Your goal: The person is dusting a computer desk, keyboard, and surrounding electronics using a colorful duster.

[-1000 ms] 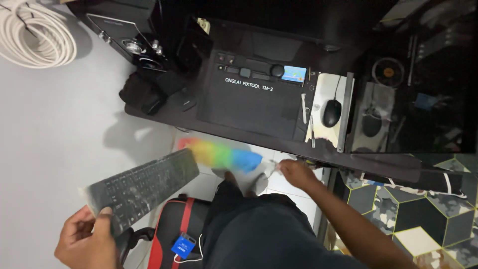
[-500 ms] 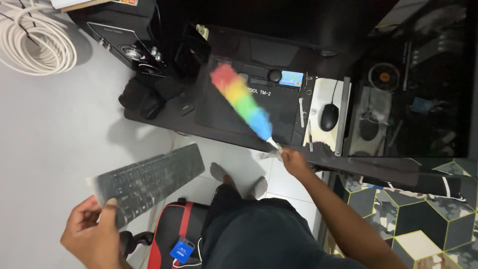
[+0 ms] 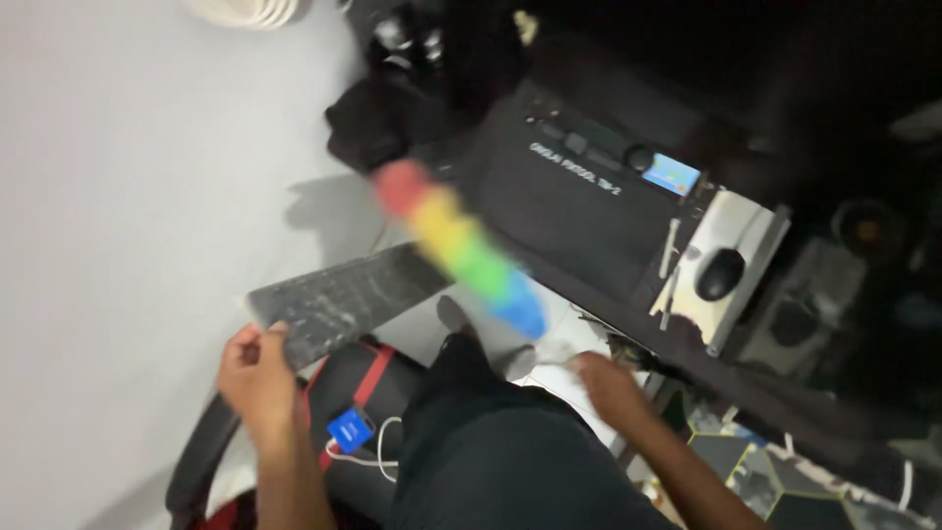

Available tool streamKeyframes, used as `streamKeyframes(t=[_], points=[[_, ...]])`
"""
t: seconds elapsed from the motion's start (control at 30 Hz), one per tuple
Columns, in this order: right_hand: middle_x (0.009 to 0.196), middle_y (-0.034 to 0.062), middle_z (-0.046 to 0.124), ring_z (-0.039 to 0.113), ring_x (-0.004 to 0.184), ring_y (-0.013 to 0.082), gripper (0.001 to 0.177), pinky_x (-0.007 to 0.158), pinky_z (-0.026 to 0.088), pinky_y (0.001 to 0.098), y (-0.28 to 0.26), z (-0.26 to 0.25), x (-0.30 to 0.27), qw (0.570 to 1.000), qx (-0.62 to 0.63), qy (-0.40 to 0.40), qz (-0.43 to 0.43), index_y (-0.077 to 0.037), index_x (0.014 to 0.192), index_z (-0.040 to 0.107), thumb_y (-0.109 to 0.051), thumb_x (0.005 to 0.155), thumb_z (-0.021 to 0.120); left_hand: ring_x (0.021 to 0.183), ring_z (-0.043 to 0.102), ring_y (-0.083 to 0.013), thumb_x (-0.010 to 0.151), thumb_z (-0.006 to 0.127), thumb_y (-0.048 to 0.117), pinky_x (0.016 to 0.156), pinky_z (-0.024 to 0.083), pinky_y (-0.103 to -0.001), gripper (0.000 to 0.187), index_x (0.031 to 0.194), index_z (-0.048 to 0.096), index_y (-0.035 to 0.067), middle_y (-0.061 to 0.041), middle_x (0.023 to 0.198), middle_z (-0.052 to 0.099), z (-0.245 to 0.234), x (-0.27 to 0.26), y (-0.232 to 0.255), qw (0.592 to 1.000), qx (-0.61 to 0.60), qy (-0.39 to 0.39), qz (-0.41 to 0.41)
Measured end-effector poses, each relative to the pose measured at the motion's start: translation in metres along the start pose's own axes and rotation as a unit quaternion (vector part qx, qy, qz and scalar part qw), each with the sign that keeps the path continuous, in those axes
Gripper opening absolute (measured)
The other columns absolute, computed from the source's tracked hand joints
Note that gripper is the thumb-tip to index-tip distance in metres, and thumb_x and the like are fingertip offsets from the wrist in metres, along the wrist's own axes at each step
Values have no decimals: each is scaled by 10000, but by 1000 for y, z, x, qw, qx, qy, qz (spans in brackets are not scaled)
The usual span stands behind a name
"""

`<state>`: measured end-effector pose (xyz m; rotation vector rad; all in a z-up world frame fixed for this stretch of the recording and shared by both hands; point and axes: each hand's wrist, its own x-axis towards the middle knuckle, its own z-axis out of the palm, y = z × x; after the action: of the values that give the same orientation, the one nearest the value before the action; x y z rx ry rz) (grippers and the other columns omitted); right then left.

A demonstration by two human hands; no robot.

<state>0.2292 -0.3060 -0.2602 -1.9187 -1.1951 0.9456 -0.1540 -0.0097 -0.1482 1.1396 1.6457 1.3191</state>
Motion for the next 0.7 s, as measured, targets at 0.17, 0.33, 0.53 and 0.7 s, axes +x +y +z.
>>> streamKeyframes(t=[0.17,0.33,0.53,0.7], points=[[941,186,726,698,871,357,243,795,556,434,-21,43,46,984,1,-157,-80,-45,1032,695,-227,992,539,712,606,-89,879,724,-5,588,480,-241,170,1006,619,35,-22,863,658,-8,-18,-25,981,-136,73,-116],[947,189,728,691,889,361,299,825,537,464,20,44,103,946,-253,-200,44,-78,1010,711,-262,1059,480,705,567,-98,913,756,-17,592,439,-243,198,975,583,54,-20,854,617,-38,-17,-77,969,-149,156,-122],[994,184,739,716,890,337,268,777,569,456,-55,55,116,949,-38,-269,-160,-46,1038,705,-233,987,520,731,601,-95,878,709,-27,650,513,-238,179,972,586,64,-11,874,630,-46,-19,-112,960,-172,195,-106],[1000,179,739,703,889,325,297,811,562,414,70,84,198,952,-171,-220,-127,-34,1040,730,-165,1009,466,715,565,-70,856,776,-7,609,444,-225,217,993,626,67,8,846,626,-30,-10,-92,935,-188,254,-159]])
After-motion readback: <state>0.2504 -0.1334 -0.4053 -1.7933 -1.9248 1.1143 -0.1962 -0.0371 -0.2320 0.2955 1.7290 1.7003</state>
